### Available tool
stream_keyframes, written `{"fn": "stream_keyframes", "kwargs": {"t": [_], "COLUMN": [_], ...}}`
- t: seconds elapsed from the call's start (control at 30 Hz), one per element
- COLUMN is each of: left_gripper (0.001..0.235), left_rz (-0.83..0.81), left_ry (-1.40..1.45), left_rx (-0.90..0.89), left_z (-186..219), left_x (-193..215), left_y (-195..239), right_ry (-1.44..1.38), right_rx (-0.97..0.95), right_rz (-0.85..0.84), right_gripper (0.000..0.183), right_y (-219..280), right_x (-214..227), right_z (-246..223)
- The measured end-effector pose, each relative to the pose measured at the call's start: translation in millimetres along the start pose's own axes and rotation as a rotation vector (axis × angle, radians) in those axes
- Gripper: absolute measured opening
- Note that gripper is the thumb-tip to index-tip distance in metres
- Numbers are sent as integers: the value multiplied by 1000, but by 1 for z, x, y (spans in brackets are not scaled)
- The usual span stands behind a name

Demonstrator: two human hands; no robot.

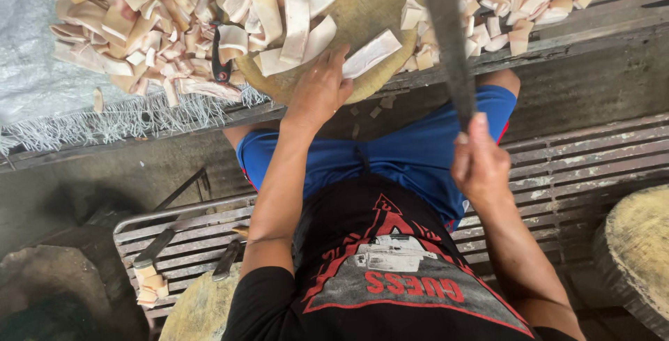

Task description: The person sits on a bench and uses a large knife to slice strips of pork belly into small cubes on a round wooden cutting board. The person repeatedly picks up strips, cuts them, and moves the finished pieces to the side.

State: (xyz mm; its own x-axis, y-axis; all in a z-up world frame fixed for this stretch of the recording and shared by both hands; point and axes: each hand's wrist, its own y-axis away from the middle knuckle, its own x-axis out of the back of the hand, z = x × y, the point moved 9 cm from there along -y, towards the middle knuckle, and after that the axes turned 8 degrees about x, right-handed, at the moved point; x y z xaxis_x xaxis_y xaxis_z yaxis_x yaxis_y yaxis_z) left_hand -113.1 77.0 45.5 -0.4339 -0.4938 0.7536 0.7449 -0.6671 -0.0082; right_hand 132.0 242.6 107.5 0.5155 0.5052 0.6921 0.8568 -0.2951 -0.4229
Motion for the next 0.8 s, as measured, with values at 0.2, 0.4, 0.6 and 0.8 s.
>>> {"fn": "stream_keyframes", "kwargs": {"t": [0.2,0.4,0.6,0.8], "left_gripper": [50,50,51,51], "left_rz": [41,9,26,-4], "left_ry": [39,82,55,129], "left_rx": [-29,12,0,67], "left_z": [3,1,3,-4], "left_x": [3,-14,-17,-24], "left_y": [-3,-8,-15,-10], "right_ry": [207,6,244,79], "right_rx": [37,49,2,119], "right_rz": [-301,21,-364,-23], "right_gripper": [56,55,60,56], "right_y": [-6,3,-1,6], "right_x": [-25,5,-33,10], "right_z": [1,-8,-1,-18]}}
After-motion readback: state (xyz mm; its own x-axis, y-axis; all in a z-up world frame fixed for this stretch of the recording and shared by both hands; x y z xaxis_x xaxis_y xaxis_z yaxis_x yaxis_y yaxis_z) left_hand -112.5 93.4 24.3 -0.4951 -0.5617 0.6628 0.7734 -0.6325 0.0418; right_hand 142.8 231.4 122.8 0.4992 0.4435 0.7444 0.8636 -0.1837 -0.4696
